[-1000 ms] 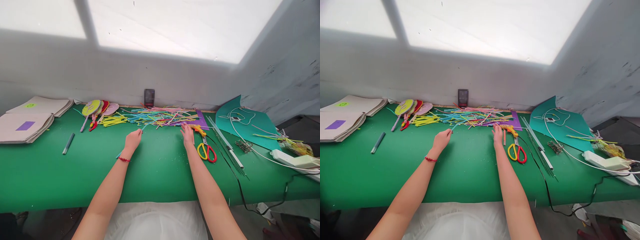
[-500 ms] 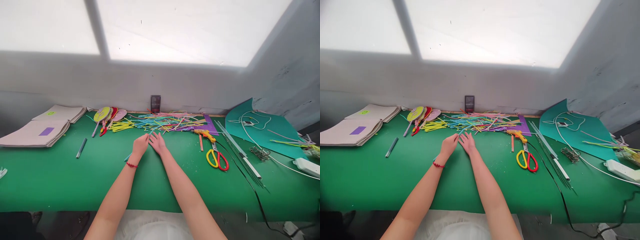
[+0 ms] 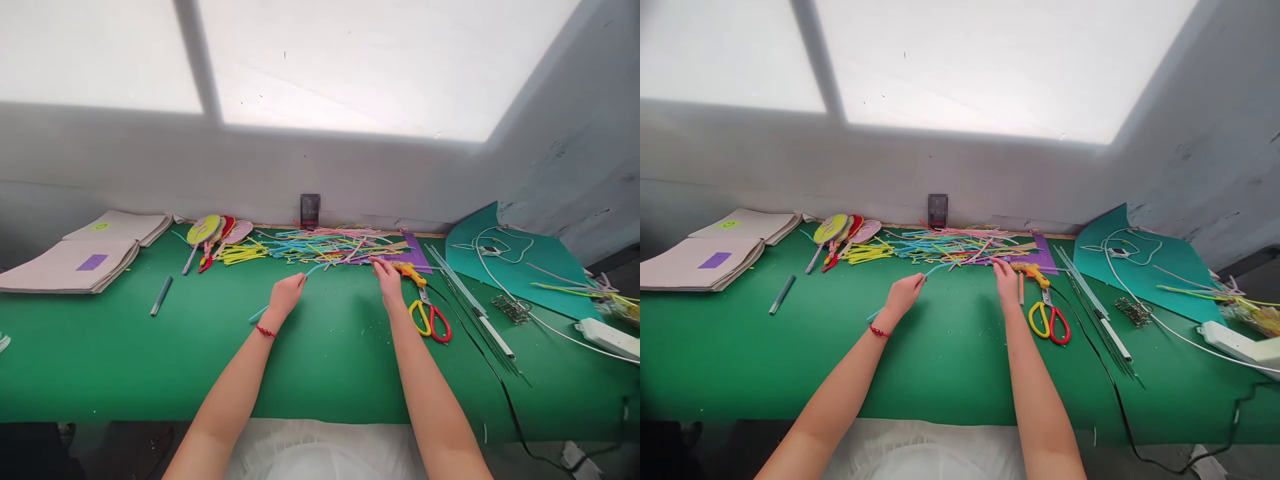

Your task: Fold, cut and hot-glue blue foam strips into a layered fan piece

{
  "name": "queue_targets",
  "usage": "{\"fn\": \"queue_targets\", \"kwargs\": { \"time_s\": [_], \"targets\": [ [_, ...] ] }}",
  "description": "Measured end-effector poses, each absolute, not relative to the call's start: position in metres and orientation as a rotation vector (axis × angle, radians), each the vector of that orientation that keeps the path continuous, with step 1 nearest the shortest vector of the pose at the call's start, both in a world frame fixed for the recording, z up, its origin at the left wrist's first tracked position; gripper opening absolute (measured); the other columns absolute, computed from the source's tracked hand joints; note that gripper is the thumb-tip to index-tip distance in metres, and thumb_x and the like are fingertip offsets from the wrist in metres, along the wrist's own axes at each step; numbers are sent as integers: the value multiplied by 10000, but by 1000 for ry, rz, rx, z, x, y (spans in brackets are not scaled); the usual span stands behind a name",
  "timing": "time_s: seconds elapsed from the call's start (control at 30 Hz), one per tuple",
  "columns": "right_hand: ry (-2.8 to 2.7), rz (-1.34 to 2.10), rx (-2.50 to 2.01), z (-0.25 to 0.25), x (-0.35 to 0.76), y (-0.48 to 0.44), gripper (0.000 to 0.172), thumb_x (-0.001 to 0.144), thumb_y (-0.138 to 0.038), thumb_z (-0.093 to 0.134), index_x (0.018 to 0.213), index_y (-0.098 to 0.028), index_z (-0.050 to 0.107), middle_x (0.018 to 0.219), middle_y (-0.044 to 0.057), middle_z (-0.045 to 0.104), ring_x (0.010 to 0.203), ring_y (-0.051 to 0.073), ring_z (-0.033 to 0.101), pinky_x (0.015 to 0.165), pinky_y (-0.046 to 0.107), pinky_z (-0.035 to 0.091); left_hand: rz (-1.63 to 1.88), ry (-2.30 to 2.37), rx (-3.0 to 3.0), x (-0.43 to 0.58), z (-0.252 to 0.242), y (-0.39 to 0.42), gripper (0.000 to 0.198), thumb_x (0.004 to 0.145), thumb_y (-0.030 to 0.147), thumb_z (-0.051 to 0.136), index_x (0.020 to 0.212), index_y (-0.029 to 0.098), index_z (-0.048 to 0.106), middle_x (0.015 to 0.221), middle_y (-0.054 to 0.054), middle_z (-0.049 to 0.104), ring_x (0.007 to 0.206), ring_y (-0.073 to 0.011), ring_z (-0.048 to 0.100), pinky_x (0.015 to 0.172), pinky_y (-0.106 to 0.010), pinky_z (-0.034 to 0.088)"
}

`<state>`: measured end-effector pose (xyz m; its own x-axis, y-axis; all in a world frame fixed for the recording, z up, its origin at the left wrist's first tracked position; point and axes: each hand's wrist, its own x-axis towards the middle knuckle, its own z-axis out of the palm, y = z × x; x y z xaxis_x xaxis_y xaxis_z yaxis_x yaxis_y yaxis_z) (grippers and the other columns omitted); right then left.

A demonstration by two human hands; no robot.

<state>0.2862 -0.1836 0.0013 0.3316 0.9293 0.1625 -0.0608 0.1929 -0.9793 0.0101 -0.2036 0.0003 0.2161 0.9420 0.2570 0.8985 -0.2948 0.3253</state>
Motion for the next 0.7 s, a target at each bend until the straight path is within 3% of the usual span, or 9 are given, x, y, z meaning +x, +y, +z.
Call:
{"fn": "queue_targets", "kwargs": {
  "time_s": [0.07,0.23,0.33,0.7],
  "targets": [
    [-992,942,-1096,0,256,-184,291,868,-407,586,1044,-184,650,1047,58,665,992,177,608,850,332,504,609,1783,2371,12,-1,-205,306,982,320,320,859,235,586,785,-31,674,709,-172,601,554,-260,269],
    [-1021,1152,-994,-18,190,-193,505,758,-630,579,998,-193,665,674,5,628,608,135,588,531,253,468,571,1734,2387,14,1,-207,301,979,314,329,873,236,600,826,-38,695,725,-174,622,565,-247,297],
    [-1021,1197,-974,-23,185,-198,514,693,-621,658,999,-209,641,613,-41,558,538,102,522,471,218,408,557,1658,2418,16,4,-209,301,980,313,327,888,237,603,851,-38,700,745,-171,623,581,-241,313],
    [-1124,1395,-956,-16,190,-204,494,744,-635,607,881,-169,699,486,-42,526,422,78,431,429,220,339,437,1440,2499,23,2,-213,320,966,327,344,811,231,608,791,-38,687,696,-166,601,583,-239,320]
  ]
}}
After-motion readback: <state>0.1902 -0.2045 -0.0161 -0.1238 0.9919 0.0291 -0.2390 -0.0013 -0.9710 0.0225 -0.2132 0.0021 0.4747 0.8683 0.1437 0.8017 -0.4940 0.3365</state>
